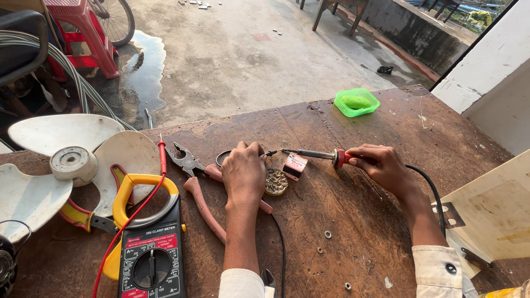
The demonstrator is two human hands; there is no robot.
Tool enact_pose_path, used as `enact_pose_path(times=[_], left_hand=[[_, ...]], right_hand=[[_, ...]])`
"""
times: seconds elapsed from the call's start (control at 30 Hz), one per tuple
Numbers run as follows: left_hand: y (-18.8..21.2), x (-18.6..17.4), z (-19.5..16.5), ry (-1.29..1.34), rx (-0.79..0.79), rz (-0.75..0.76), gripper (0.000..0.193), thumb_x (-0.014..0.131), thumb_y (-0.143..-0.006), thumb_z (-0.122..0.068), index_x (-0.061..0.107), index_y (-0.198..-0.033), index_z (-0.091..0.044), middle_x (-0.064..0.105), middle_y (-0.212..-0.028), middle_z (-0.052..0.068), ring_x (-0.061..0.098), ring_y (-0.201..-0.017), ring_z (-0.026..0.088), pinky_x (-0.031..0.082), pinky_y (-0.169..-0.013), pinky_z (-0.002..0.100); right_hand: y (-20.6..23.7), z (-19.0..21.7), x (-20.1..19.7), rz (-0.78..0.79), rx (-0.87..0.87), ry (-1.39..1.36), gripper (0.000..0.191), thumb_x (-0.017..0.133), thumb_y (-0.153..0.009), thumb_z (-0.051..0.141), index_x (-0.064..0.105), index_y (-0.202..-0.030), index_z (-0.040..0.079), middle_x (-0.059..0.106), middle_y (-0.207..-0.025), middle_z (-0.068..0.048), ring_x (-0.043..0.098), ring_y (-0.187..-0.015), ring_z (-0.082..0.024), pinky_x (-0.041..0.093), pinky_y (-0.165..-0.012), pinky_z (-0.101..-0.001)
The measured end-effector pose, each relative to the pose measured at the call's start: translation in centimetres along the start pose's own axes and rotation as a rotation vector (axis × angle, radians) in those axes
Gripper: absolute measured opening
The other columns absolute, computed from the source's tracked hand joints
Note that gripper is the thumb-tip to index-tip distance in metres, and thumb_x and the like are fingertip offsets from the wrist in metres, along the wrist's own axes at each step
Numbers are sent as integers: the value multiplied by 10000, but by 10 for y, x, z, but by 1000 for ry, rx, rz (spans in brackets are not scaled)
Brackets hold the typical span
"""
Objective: The person sits at a workbench and uses a digital multimeter with probe leads on a small electronic component, adjusting the multimeter dial and handling the probe wires. They plug a power adapter into a power strip with an indicator bulb, then hold a soldering iron while touching the component's wires, continuing to probe it.
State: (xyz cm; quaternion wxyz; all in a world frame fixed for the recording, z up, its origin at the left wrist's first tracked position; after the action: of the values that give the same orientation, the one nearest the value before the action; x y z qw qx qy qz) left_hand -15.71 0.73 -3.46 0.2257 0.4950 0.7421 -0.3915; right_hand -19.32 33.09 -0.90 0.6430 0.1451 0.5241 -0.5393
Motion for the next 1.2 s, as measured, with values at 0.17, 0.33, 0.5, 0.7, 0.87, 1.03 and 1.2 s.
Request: enact_pose_path(times=[0.17, 0.33, 0.5, 0.7, 0.87, 1.03, 1.2], left_hand=[[0, 1, -2, -28, -20, 25, 116, 730, -908, -198, 778, -985, -127, 693, -992, 105, 700, -970, 273, 540, -878, 436], [0, 2, -1, -38, -12, 20, 116, 727, -906, -191, 778, -989, -129, 695, -991, 104, 700, -975, 271, 542, -876, 434], [-1, 1, -1, -31, -23, 30, 137, 728, -910, -212, 768, -995, -112, 693, -993, 111, 699, -968, 280, 540, -870, 440], [-1, 0, -2, -19, -23, 20, 136, 722, -916, -210, 766, -991, -106, 694, -990, 114, 701, -969, 279, 541, -875, 441], [-1, 0, 0, -14, -24, 5, 141, 728, -908, -210, 766, -983, -97, 693, -996, 121, 697, -977, 288, 541, -870, 443], [-2, 1, 1, 2, -43, -11, 142, 733, -908, -209, 765, -975, -89, 695, -995, 124, 690, -986, 293, 530, -885, 445], [-2, 0, 0, 9, -48, -16, 140, 747, -894, -201, 766, -983, -94, 696, -1005, 123, 687, -994, 283, 525, -894, 441]], right_hand=[[0, -3, 1, 1, -6, 21, 240, 764, -863, 172, 800, -1088, 99, 813, -1007, -78, 756, -780, -166, 598, -662, -328], [1, -3, 3, 8, 17, 27, 234, 764, -862, 180, 805, -1082, 111, 818, -1005, -71, 762, -777, -164, 605, -660, -328], [0, 1, 2, -8, 8, 27, 247, 769, -861, 182, 800, -1091, 98, 811, -1020, -87, 758, -803, -176, 595, -683, -338], [-1, 3, 1, 6, 16, 42, 251, 765, -867, 188, 798, -1100, 100, 814, -1000, -86, 751, -783, -188, 583, -681, -350], [-2, 4, 2, 2, 11, 31, 248, 756, -872, 186, 796, -1100, 97, 813, -1002, -87, 752, -786, -186, 584, -678, -351], [-2, 3, 2, -5, -6, 29, 241, 754, -875, 187, 797, -1093, 94, 812, -1015, -93, 757, -808, -189, 594, -702, -354], [-3, 1, 6, 11, 13, 42, 238, 748, -871, 192, 801, -1085, 104, 812, -1031, -90, 761, -812, -193, 608, -715, -354]])
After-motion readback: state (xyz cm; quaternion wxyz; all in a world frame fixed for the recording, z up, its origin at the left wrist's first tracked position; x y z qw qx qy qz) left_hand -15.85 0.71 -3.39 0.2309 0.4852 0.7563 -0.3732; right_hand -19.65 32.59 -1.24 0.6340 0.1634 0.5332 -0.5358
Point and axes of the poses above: each hand's wrist, its own y-axis away from the middle knuckle, its own x-axis out of the palm, z = x × y, the point moved 3 cm from there along -y, towards the middle knuckle
